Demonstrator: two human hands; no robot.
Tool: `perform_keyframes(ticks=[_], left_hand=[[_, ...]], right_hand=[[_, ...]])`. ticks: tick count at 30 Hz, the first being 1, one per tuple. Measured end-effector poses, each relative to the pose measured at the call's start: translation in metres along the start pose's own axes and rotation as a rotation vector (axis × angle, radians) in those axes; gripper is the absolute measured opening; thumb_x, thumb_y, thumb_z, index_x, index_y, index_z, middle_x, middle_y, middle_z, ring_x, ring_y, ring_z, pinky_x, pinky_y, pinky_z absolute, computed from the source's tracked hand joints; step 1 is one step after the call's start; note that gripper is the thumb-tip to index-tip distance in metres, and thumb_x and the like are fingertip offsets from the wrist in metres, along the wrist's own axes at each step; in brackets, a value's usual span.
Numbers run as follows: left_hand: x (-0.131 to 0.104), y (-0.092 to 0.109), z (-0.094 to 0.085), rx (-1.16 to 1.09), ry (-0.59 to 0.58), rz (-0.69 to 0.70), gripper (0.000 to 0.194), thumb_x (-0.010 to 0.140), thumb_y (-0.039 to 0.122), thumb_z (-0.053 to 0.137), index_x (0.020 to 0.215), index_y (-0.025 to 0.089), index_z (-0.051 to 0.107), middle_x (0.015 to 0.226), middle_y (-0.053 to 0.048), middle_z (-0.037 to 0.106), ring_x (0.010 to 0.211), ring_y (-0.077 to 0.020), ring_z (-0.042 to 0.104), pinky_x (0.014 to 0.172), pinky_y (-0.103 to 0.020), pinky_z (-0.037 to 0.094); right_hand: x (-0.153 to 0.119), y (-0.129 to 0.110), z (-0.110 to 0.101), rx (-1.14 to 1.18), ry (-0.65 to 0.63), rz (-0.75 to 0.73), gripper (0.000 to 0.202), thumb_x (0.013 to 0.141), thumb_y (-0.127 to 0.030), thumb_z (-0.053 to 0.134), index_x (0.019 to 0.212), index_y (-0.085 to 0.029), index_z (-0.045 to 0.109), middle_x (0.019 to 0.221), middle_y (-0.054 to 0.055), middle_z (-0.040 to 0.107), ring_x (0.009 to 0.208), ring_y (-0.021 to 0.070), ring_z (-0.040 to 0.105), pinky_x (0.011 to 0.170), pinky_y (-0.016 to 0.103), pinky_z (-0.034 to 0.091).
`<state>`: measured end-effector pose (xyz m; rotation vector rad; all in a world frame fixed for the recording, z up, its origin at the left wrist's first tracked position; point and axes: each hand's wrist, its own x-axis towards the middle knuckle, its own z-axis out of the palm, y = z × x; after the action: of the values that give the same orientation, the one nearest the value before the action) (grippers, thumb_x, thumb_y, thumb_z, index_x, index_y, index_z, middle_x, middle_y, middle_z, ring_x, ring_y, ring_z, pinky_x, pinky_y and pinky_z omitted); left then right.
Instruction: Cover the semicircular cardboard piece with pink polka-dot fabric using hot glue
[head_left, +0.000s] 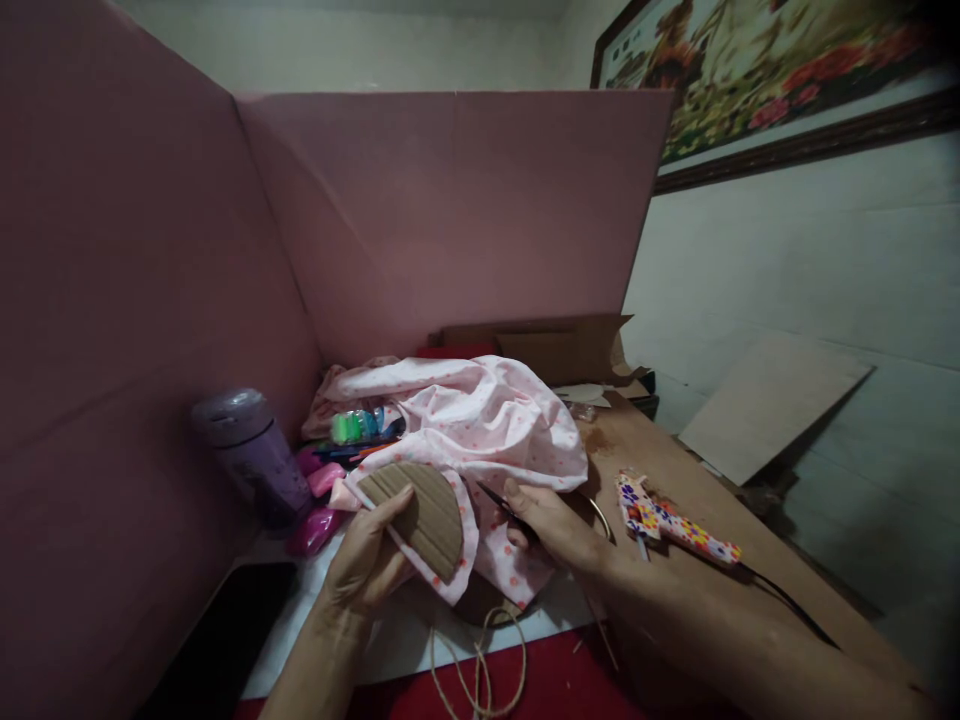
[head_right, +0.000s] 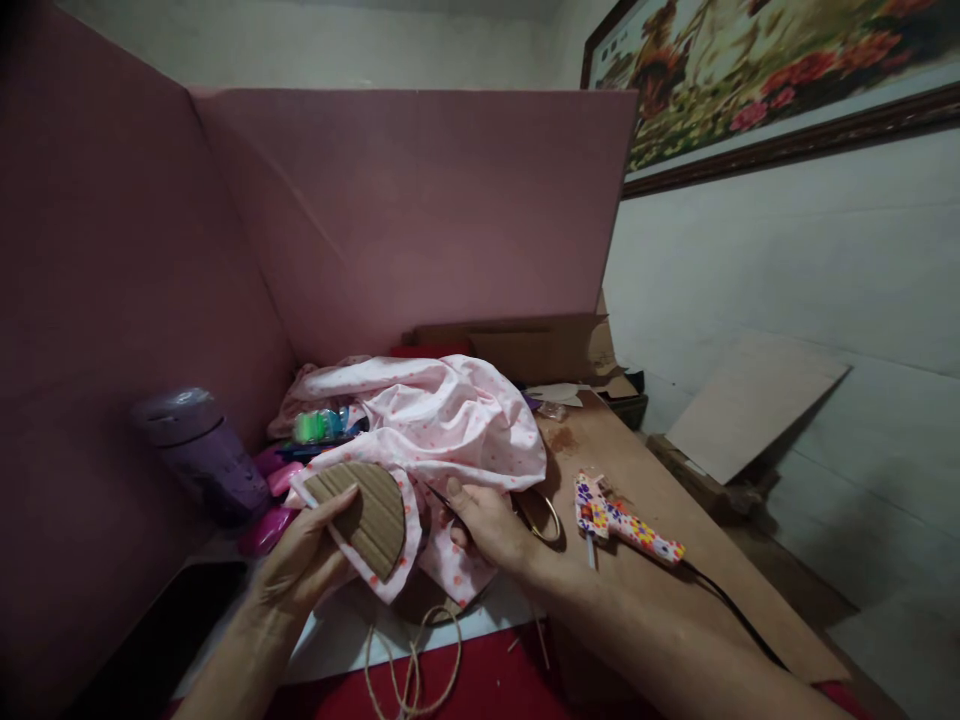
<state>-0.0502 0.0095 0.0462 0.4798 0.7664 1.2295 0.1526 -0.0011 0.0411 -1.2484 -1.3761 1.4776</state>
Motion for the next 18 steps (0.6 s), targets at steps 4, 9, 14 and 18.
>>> perform_keyframes(ticks=[4, 9, 14, 18], left_hand=[[-0.003, 0.004, 0.002, 0.001, -0.009, -0.002, 0.023, 0.077, 0.005, 0.053, 0.099, 0.010, 0.062, 0.077, -0.010, 0.072, 0.078, -0.0239, 0.068, 0.075, -0.037, 0.054], [-0.003, 0.006, 0.001, 0.015, 0.018, 0.007, 0.020, 0.076, 0.005, 0.054, 0.093, 0.011, 0.064, 0.074, -0.009, 0.072, 0.076, -0.0228, 0.068, 0.076, -0.036, 0.054], [-0.002, 0.005, -0.002, 0.027, -0.023, -0.001, 0.017, 0.074, 0.004, 0.057, 0.087, 0.011, 0.065, 0.075, -0.008, 0.073, 0.073, -0.0202, 0.069, 0.076, -0.033, 0.054], [-0.002, 0.006, -0.001, 0.050, -0.024, -0.015, 0.018, 0.072, 0.004, 0.059, 0.087, 0.011, 0.066, 0.077, -0.009, 0.073, 0.074, -0.0215, 0.069, 0.075, -0.033, 0.055]], right_hand=[[0.008, -0.007, 0.004, 0.011, -0.009, 0.134, 0.055, 0.083, -0.064, 0.031, 0.073, -0.015, 0.054, 0.043, -0.007, 0.044, 0.028, 0.0033, 0.029, 0.029, 0.016, 0.019], [0.008, -0.013, 0.010, 0.054, -0.066, 0.209, 0.054, 0.089, -0.056, 0.027, 0.073, -0.013, 0.057, 0.045, -0.005, 0.046, 0.028, 0.0018, 0.029, 0.028, 0.014, 0.016], [0.011, -0.015, 0.014, 0.110, -0.094, 0.167, 0.052, 0.086, -0.058, 0.030, 0.072, -0.015, 0.055, 0.044, -0.007, 0.044, 0.027, 0.0019, 0.027, 0.026, 0.013, 0.015], [0.019, -0.015, 0.016, 0.106, -0.109, 0.139, 0.049, 0.084, -0.060, 0.034, 0.073, -0.016, 0.053, 0.045, -0.007, 0.044, 0.027, 0.0024, 0.027, 0.025, 0.013, 0.017]])
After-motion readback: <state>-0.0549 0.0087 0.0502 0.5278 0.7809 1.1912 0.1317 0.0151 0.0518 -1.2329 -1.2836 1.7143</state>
